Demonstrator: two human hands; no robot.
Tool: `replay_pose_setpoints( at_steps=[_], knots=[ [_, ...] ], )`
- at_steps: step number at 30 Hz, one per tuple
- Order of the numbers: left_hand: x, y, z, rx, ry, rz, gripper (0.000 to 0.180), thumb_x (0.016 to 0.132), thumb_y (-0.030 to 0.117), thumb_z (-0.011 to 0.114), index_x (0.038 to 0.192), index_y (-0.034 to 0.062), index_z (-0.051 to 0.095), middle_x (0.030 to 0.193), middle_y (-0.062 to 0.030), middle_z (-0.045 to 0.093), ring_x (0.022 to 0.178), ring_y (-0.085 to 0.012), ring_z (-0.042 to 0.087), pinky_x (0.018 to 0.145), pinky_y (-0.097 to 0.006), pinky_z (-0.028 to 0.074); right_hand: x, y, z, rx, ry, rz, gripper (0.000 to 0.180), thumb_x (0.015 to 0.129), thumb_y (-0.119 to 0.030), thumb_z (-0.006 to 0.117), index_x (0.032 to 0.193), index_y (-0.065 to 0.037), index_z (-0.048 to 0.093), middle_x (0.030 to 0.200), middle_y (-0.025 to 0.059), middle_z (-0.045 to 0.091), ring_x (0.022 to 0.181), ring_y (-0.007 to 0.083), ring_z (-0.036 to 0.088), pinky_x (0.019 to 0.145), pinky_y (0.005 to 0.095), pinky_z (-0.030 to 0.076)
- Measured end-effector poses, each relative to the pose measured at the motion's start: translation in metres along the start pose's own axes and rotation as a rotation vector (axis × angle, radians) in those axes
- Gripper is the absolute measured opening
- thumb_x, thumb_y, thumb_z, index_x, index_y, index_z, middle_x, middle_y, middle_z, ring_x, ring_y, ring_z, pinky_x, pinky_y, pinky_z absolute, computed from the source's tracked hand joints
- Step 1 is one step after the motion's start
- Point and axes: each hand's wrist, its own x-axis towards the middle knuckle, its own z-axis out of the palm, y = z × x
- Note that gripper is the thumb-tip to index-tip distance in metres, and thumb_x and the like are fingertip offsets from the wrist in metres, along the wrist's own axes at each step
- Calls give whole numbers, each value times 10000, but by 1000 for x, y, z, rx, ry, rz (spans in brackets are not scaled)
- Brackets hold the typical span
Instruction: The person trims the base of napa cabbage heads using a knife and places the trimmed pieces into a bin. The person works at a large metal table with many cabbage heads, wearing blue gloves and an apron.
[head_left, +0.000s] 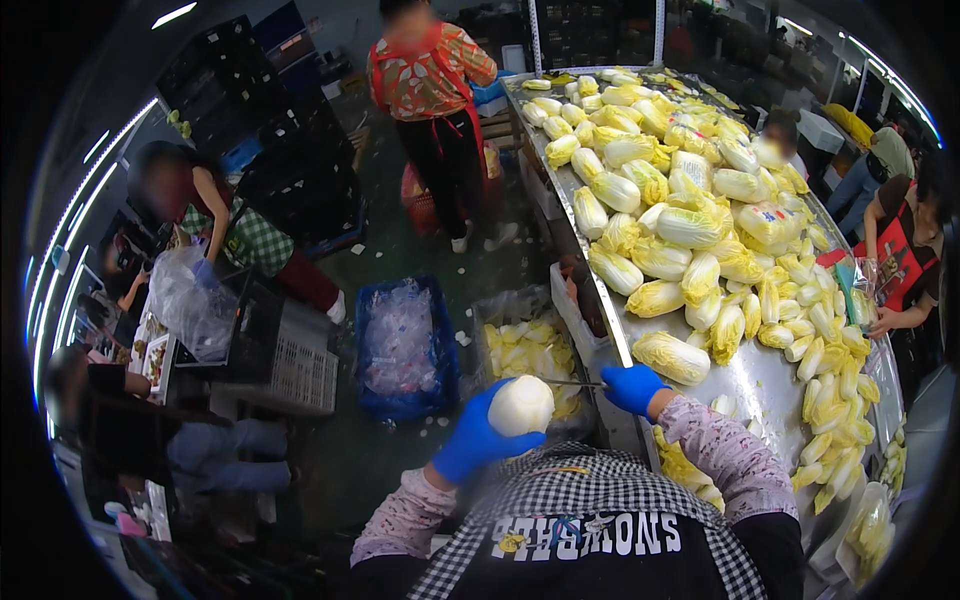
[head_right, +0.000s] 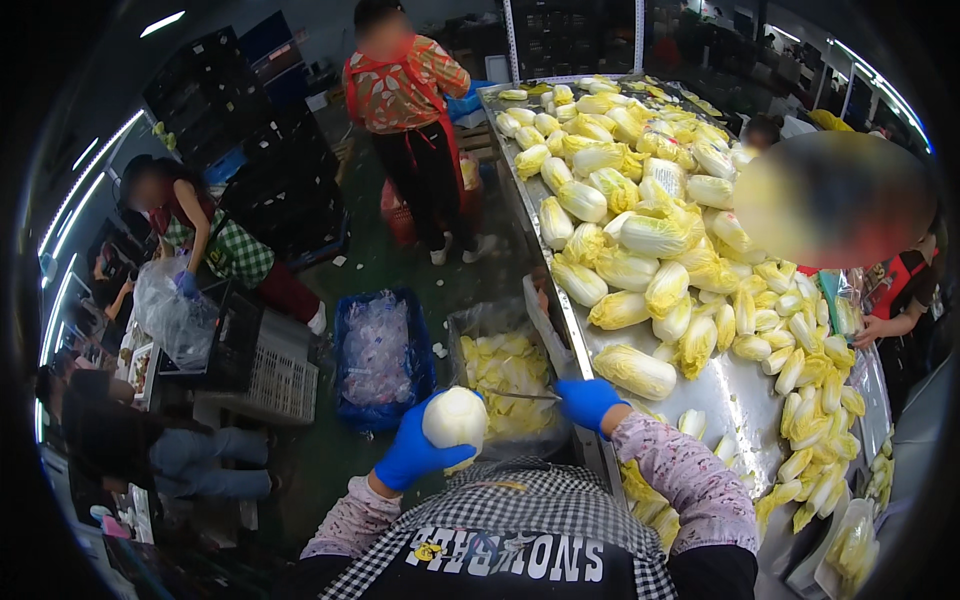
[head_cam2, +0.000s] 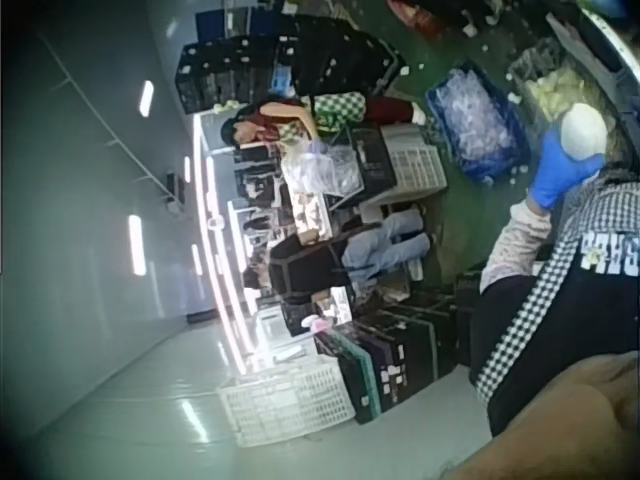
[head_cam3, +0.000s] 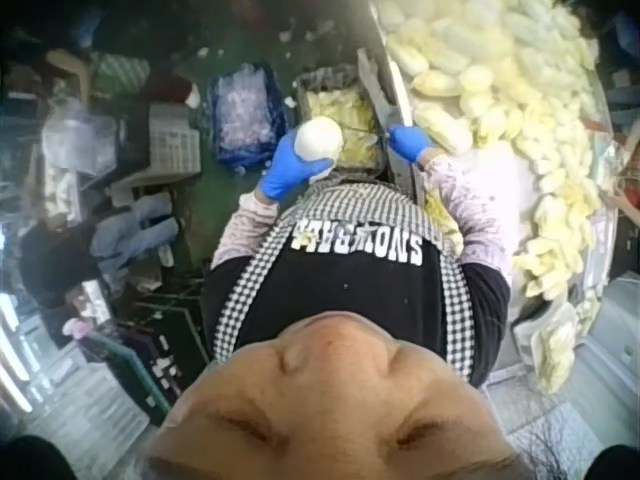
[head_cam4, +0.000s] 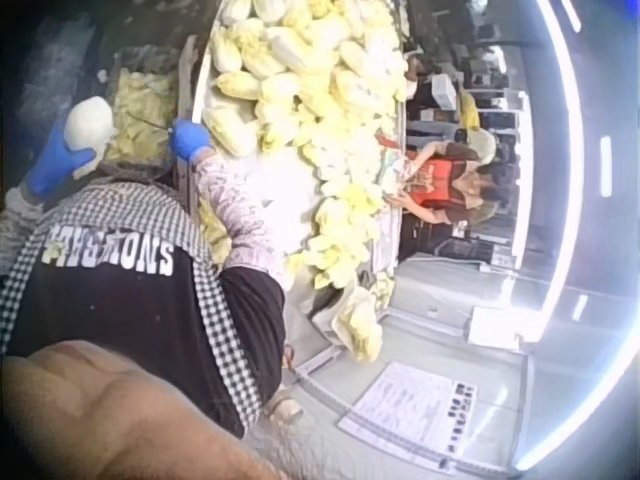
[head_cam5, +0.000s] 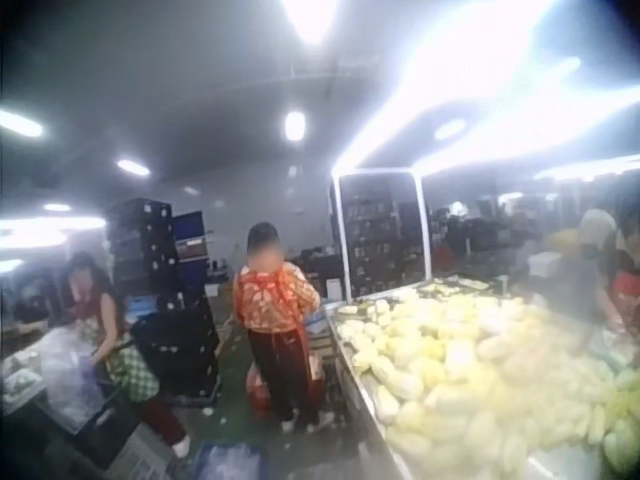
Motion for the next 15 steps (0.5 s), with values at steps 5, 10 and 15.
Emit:
replay_pose_setpoints(
  at_steps=[5,10,15],
  knots=[
    [4,-18,-4,-137,-18,-143,716,680,200,804,1273,6,453,1163,-121,572,1030,-210,581,896,-344,476,-13,-32,-33,422,50,117,295,842,-332,609,1026,-102,591,881,180,647,762,368,631,673,405,501],
    [17,-36,-1,-753,-276,-328,715,744,276,740,1317,19,398,1175,-128,570,1064,-266,579,921,-395,479,-26,-86,-81,767,195,-41,432,819,-406,661,1097,-87,574,884,152,657,829,341,636,737,379,493],
    [27,-60,21,-1062,-175,-379,676,931,479,451,1406,35,264,1334,-177,431,1198,-289,479,1003,-406,418,-17,-100,-68,797,221,-113,721,781,-400,717,1358,-95,410,1055,212,634,971,303,629,851,364,482]
  ],
)
